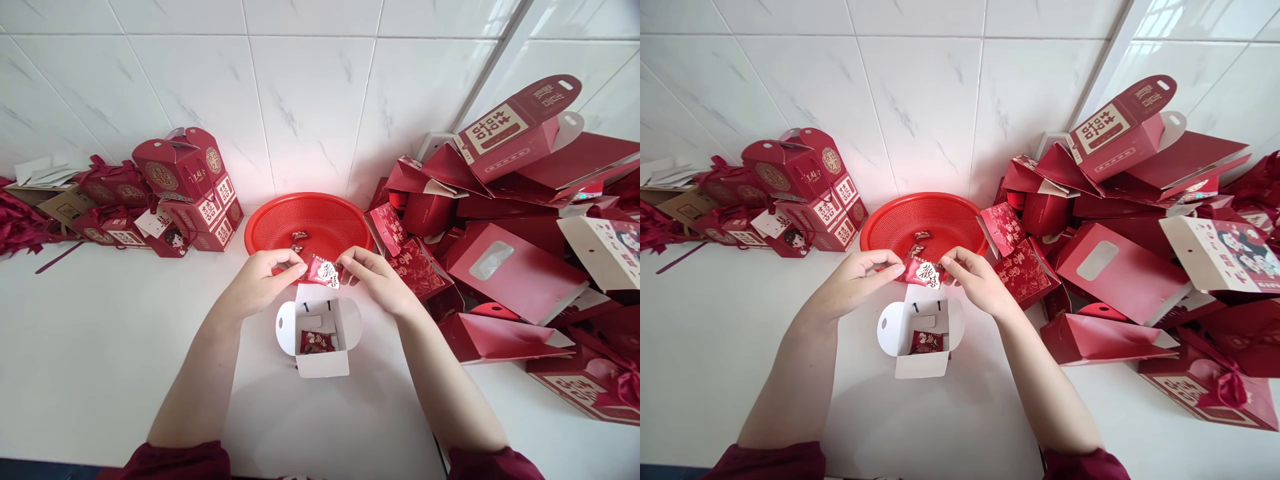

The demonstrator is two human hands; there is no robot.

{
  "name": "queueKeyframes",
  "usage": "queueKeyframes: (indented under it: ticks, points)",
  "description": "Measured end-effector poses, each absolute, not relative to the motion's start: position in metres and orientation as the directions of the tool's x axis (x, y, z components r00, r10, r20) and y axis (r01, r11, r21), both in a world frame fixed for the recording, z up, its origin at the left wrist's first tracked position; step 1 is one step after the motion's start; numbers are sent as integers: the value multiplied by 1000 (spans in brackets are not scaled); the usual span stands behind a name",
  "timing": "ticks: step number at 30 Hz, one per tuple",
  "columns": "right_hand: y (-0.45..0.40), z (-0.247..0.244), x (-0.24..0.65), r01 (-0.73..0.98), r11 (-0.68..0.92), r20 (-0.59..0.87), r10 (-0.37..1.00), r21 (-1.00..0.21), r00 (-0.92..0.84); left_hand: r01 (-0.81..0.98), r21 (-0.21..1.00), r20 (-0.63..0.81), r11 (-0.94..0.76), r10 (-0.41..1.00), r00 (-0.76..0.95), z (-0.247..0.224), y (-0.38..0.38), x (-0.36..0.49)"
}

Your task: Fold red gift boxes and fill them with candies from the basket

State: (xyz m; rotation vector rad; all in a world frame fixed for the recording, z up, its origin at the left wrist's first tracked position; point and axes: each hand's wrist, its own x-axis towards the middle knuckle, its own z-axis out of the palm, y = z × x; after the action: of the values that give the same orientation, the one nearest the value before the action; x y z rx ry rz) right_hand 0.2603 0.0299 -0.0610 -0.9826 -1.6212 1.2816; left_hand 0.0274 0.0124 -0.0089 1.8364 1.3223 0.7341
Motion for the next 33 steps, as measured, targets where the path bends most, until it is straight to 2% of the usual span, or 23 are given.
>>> queueKeyframes:
  ticks: [13, 24, 33]
  points:
    - [27, -57, 266, 17, 136, 110, 864, -991, -492, 515, 827, 70, -226, 950, 305, -8, 12, 28]
    - [25, -58, 262, -67, 135, 151, 880, -989, -450, 505, 827, 93, -246, 946, 309, -8, 12, 28]
    - [28, -59, 261, -56, 114, 127, 873, -992, -470, 400, 857, 231, -324, 937, 263, -5, 9, 29]
